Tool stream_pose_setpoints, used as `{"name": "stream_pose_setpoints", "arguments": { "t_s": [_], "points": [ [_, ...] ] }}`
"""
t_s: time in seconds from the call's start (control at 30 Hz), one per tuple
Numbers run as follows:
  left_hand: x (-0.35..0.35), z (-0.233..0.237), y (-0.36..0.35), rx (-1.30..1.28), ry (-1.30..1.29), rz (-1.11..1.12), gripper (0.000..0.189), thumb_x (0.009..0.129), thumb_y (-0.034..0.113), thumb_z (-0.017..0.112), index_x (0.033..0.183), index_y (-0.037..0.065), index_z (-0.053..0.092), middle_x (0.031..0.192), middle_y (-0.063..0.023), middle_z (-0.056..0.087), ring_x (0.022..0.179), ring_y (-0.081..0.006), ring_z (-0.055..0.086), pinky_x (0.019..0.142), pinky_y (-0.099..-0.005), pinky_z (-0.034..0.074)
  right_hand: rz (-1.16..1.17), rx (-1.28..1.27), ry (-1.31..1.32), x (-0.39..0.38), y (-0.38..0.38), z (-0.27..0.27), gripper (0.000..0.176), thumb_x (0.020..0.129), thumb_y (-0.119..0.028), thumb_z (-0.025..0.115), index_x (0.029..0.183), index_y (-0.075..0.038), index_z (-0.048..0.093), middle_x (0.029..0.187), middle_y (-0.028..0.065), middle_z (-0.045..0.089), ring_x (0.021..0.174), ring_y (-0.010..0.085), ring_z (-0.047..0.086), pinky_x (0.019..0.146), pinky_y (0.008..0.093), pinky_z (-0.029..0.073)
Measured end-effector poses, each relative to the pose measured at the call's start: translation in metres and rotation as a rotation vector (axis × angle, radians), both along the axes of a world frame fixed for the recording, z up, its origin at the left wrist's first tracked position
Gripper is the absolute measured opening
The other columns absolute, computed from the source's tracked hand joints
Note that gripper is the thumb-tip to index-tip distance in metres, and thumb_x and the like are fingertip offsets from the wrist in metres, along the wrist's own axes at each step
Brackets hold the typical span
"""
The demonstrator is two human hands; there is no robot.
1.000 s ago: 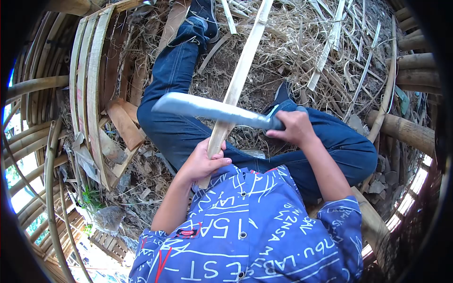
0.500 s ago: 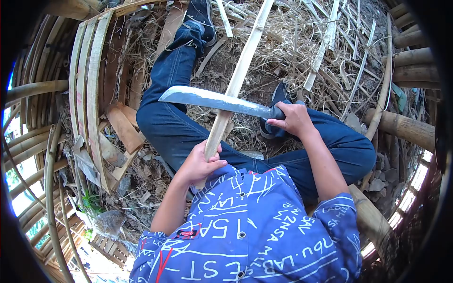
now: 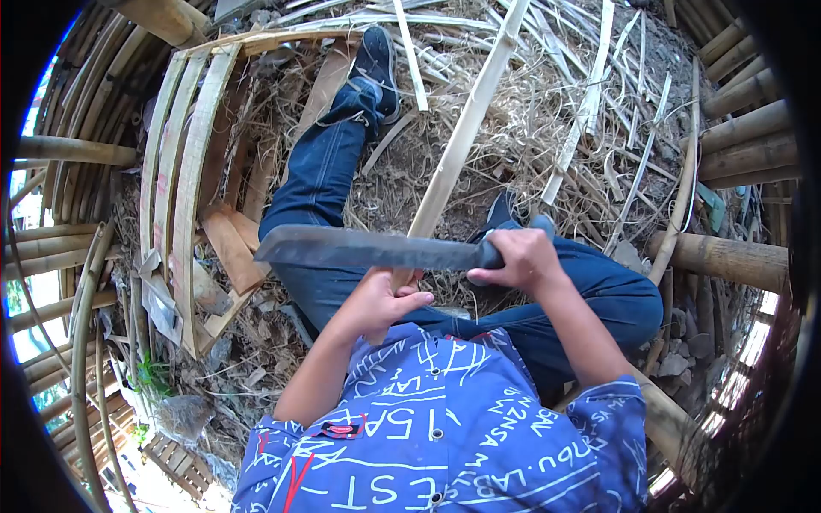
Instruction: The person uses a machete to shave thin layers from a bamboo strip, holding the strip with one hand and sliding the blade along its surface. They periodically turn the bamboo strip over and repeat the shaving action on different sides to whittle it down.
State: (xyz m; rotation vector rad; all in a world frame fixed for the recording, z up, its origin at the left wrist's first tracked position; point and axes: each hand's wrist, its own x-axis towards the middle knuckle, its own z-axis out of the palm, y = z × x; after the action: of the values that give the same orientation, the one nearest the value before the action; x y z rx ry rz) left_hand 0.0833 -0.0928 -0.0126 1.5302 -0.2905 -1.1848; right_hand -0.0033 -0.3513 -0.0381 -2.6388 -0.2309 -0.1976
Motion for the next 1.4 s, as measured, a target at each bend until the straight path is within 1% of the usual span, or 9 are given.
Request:
{"name": "stream_pose_setpoints", "arguments": {
  "t_s": [0.2, 0.3, 0.43, 0.63, 0.77, 0.9, 1.07, 1.27, 1.4],
  "points": [
    [-0.010, 0.016, -0.008, 0.033, -0.171, -0.025, 0.031, 0.079, 0.009, 0.076, 0.098, 0.003, 0.052, 0.077, 0.0018, 0.046, 0.063, -0.0055, 0.040, 0.061, -0.0242, 0.038, -0.097, 0.019, 0.105, 0.007, 0.012, 0.017, 0.059, 0.067, -0.057, 0.077, 0.083, -0.003, 0.063, 0.067, 0.0104, 0.063, 0.064, 0.0291, 0.066, 0.058, 0.0372, 0.052],
    [-0.009, 0.026, -0.013, 0.014, -0.171, 0.044, 0.035, 0.077, 0.010, 0.078, 0.099, 0.004, 0.052, 0.066, 0.0081, 0.039, 0.061, -0.0023, 0.036, 0.058, -0.0223, 0.034, -0.051, -0.040, -0.028, 0.019, 0.007, 0.030, 0.058, 0.073, -0.062, 0.071, 0.070, -0.007, 0.053, 0.060, 0.0090, 0.059, 0.058, 0.0275, 0.064, 0.052, 0.0362, 0.050],
    [-0.007, 0.037, -0.016, -0.006, -0.190, 0.065, 0.035, 0.077, 0.008, 0.078, 0.099, 0.004, 0.052, 0.065, 0.0087, 0.039, 0.060, -0.0022, 0.036, 0.057, -0.0215, 0.034, -0.094, -0.130, -0.080, 0.037, -0.013, 0.051, 0.060, 0.074, -0.065, 0.068, 0.067, -0.008, 0.052, 0.058, 0.0094, 0.057, 0.057, 0.0285, 0.064, 0.052, 0.0369, 0.049],
    [-0.041, 0.024, 0.006, -0.040, -0.070, -0.025, 0.030, 0.081, 0.003, 0.075, 0.098, 0.004, 0.050, 0.065, 0.0103, 0.038, 0.059, -0.0005, 0.036, 0.057, -0.0193, 0.034, -0.584, -0.091, 0.148, 0.058, -0.103, 0.057, 0.056, 0.085, -0.063, 0.061, 0.075, -0.008, 0.062, 0.057, 0.0082, 0.061, 0.053, 0.0248, 0.063, 0.055, 0.0395, 0.051],
    [-0.039, 0.019, 0.003, -0.037, -0.061, -0.001, 0.030, 0.080, 0.009, 0.075, 0.098, 0.004, 0.052, 0.062, 0.0066, 0.038, 0.057, -0.0055, 0.037, 0.055, -0.0245, 0.036, -0.583, 0.001, 0.124, 0.035, -0.116, 0.035, 0.055, 0.086, -0.058, 0.062, 0.075, -0.004, 0.061, 0.060, 0.0132, 0.062, 0.055, 0.0311, 0.063, 0.056, 0.0426, 0.050],
    [-0.019, 0.023, -0.016, -0.012, -0.153, 0.011, 0.030, 0.081, 0.009, 0.074, 0.099, 0.003, 0.052, 0.066, 0.0036, 0.041, 0.060, -0.0065, 0.038, 0.056, -0.0260, 0.036, -0.449, 0.195, 0.276, 0.009, -0.032, 0.059, 0.051, 0.078, -0.055, 0.071, 0.077, -0.005, 0.065, 0.061, 0.0172, 0.061, 0.060, 0.0366, 0.063, 0.059, 0.0438, 0.050],
    [-0.015, 0.037, -0.019, 0.033, -0.238, -0.072, 0.029, 0.082, 0.010, 0.074, 0.099, 0.002, 0.051, 0.067, 0.0011, 0.042, 0.062, -0.0080, 0.040, 0.056, -0.0270, 0.037, -0.346, 0.134, 0.143, -0.008, 0.002, 0.052, 0.058, 0.072, -0.063, 0.072, 0.073, -0.006, 0.063, 0.058, 0.0161, 0.060, 0.057, 0.0365, 0.063, 0.053, 0.0430, 0.049],
    [-0.026, 0.036, -0.010, -0.023, -0.232, -0.033, 0.028, 0.082, 0.008, 0.074, 0.099, 0.003, 0.052, 0.066, 0.0018, 0.041, 0.061, -0.0067, 0.038, 0.054, -0.0262, 0.036, -0.322, -0.052, 0.139, -0.005, 0.006, 0.080, 0.064, 0.071, -0.066, 0.071, 0.083, -0.003, 0.067, 0.062, 0.0152, 0.062, 0.061, 0.0352, 0.065, 0.054, 0.0413, 0.050],
    [-0.031, 0.051, 0.006, -0.069, -0.234, -0.015, 0.033, 0.080, 0.004, 0.076, 0.103, 0.005, 0.052, 0.065, 0.0081, 0.039, 0.060, -0.0018, 0.035, 0.054, -0.0207, 0.029, -0.337, -0.074, 0.101, -0.014, 0.026, 0.101, 0.064, 0.071, -0.065, 0.071, 0.082, -0.002, 0.067, 0.062, 0.0160, 0.062, 0.061, 0.0353, 0.064, 0.055, 0.0413, 0.050]
  ]
}}
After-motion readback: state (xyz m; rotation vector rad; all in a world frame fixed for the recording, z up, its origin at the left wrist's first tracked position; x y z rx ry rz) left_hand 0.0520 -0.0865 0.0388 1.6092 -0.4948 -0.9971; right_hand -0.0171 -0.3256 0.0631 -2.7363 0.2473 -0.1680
